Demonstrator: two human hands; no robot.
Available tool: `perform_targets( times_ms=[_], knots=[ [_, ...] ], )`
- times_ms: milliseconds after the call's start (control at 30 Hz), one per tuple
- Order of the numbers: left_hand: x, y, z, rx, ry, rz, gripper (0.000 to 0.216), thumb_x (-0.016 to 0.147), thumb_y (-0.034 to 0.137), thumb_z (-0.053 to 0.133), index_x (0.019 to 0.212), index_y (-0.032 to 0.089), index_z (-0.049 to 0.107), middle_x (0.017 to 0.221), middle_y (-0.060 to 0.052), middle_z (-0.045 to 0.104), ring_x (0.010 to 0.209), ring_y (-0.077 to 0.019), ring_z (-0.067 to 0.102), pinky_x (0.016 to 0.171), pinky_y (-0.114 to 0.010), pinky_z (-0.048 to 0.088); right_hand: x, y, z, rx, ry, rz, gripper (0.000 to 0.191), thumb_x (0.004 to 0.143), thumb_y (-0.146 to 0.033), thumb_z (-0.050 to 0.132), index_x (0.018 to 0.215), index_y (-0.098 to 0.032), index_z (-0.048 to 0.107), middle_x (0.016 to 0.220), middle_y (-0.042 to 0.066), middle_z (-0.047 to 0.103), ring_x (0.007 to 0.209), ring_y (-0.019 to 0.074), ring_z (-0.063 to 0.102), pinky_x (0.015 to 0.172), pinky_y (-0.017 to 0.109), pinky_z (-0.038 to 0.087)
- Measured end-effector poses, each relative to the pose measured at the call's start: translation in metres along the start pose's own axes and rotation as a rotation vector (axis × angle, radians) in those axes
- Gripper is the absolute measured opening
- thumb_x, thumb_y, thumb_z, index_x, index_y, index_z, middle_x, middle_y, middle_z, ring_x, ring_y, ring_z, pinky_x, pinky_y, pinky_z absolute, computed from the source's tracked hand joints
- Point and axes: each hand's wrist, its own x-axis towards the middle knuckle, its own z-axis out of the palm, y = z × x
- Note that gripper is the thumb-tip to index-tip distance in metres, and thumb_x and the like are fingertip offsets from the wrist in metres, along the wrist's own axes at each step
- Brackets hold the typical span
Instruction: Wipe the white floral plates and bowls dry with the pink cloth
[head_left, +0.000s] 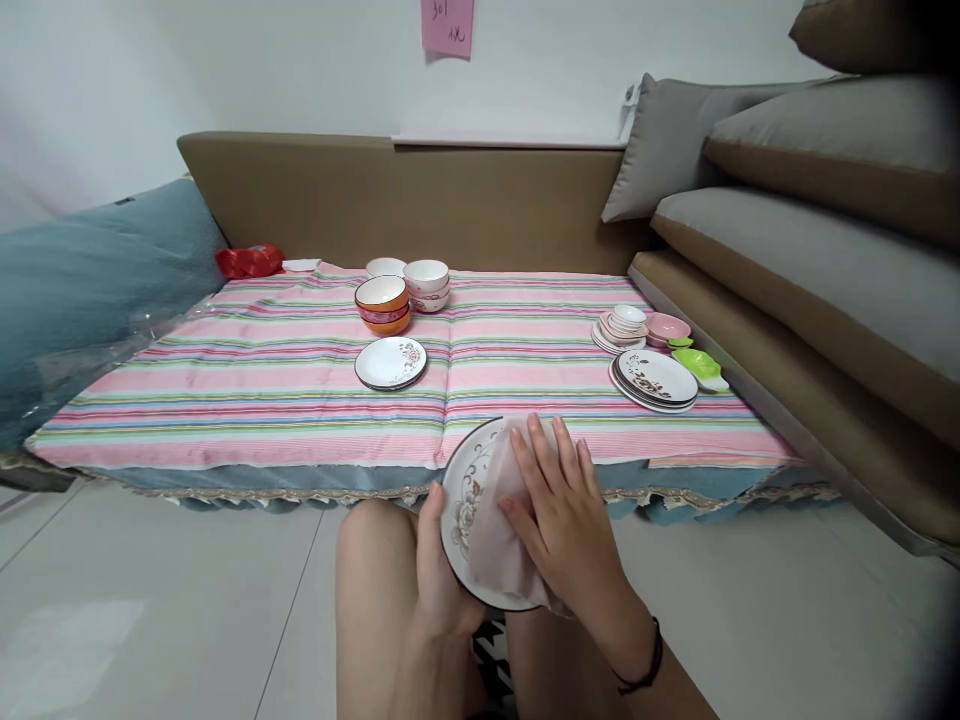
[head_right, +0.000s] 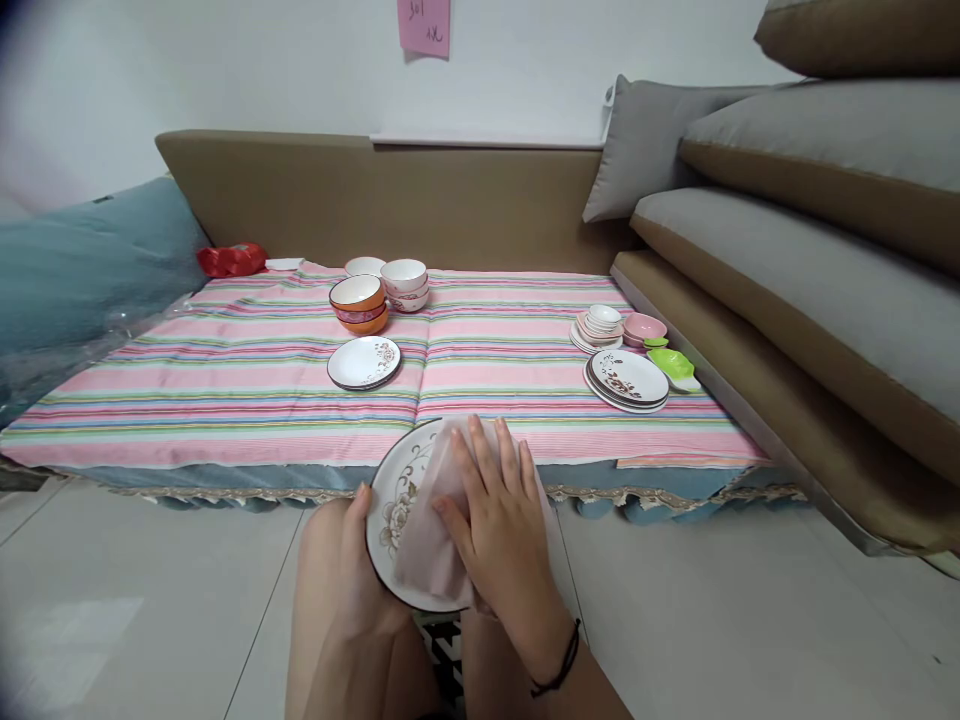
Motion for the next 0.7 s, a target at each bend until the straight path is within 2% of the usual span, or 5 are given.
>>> perform_targets(
  times_ms=[233, 467, 567, 633, 700],
  knots=[
    [0.002, 0.005, -0.01, 0.01, 0.025, 0.031, 0.027, 0.089, 0.039, 0.054, 0.095, 0.024, 0.075, 0.083, -0.002, 0.074, 0.105, -0.0292, 0.065, 0.092, -0.035, 0.052, -0.017, -0.023, 0.0, 0.058, -0.142, -0.216, 0.062, 0.1, -0.038, 0.036, 0.155, -0.025, 0.013, 0.161, -0.002, 0.016, 0.148, 0.0275, 0.011, 0.116, 0.05, 0.024],
    [-0.004, -0.007, -0.008, -0.003, -0.055, -0.023, 0.039, 0.09, 0.046, 0.048, 0.099, 0.019, 0.075, 0.095, -0.008, 0.074, 0.111, -0.0321, 0.063, 0.097, -0.042, 0.05, 0.022, -0.006, -0.008, 0.121, 0.112, 0.06, 0.056, 0.097, -0.049, 0.041, 0.148, -0.025, 0.034, 0.153, 0.007, 0.037, 0.141, 0.0314, 0.029, 0.109, 0.05, 0.031],
    [-0.007, -0.001, -0.009, -0.078, -0.08, -0.004, 0.038, 0.087, 0.047, 0.053, 0.092, 0.017, 0.076, 0.093, -0.01, 0.075, 0.114, -0.0326, 0.061, 0.101, -0.042, 0.047, 0.021, 0.01, -0.013, 0.374, 0.133, 0.269, 0.041, 0.095, -0.052, 0.046, 0.12, -0.021, 0.056, 0.102, 0.007, 0.067, 0.091, 0.022, 0.062, 0.074, 0.032, 0.048],
    [-0.006, 0.006, -0.011, -0.117, -0.084, -0.009, 0.038, 0.085, 0.047, 0.056, 0.093, 0.016, 0.077, 0.095, -0.011, 0.075, 0.117, -0.0328, 0.06, 0.104, -0.042, 0.044, 0.014, 0.016, -0.013, 0.569, 0.109, 0.394, 0.034, 0.092, -0.053, 0.049, 0.085, -0.021, 0.056, 0.061, -0.004, 0.051, 0.055, 0.0134, 0.048, 0.052, 0.024, 0.037],
    [-0.003, 0.013, -0.014, -0.141, -0.089, -0.032, 0.041, 0.084, 0.049, 0.056, 0.097, 0.016, 0.076, 0.099, -0.012, 0.075, 0.119, -0.0339, 0.058, 0.106, -0.043, 0.043, 0.005, 0.014, -0.01, 0.708, 0.125, 0.488, 0.042, 0.091, -0.054, 0.05, 0.066, -0.022, 0.042, 0.052, -0.008, 0.029, 0.048, 0.01, 0.032, 0.047, 0.023, 0.028]
  ],
)
